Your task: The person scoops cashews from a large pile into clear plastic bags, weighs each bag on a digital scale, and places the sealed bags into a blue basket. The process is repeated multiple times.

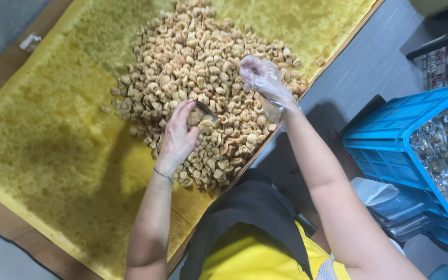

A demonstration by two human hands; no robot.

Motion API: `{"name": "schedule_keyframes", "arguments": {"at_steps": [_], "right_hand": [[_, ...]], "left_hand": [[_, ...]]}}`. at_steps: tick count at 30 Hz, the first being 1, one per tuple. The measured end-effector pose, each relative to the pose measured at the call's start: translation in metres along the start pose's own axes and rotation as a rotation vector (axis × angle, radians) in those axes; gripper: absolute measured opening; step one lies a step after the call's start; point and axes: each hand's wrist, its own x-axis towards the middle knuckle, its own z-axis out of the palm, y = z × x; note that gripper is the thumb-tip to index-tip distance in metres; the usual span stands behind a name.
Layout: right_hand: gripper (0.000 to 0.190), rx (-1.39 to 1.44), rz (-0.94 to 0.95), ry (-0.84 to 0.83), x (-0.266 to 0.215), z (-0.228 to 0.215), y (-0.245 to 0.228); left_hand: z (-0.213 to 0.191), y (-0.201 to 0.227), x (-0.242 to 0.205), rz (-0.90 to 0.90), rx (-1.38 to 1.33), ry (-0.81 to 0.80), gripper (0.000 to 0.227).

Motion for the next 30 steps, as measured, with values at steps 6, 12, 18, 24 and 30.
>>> {"name": "schedule_keyframes", "arguments": {"at_steps": [6,12,18,24,30], "right_hand": [[0.038,-0.632,0.167,-0.229,0.014,0.0,0.128],[0.046,-0.959,-0.141,-0.139,0.039,0.055,0.174],[0.021,-1.139,-0.228,-0.018,0.037,0.08,0.216],[0.017,-1.064,-0.261,-0.066,0.03,0.067,0.203],[0.013,-0.773,-0.075,-0.202,0.021,0.051,0.095]], "left_hand": [[-0.014,-0.003,-0.025,0.024,0.005,0.016,0.062],[-0.012,-0.018,-0.021,0.042,-0.017,0.058,0.061],[-0.012,-0.009,-0.016,0.082,-0.015,0.013,0.058],[-0.013,0.004,-0.035,0.159,-0.007,0.022,0.057],[-0.002,-0.017,0.012,0.122,-0.024,0.016,0.06]]}}
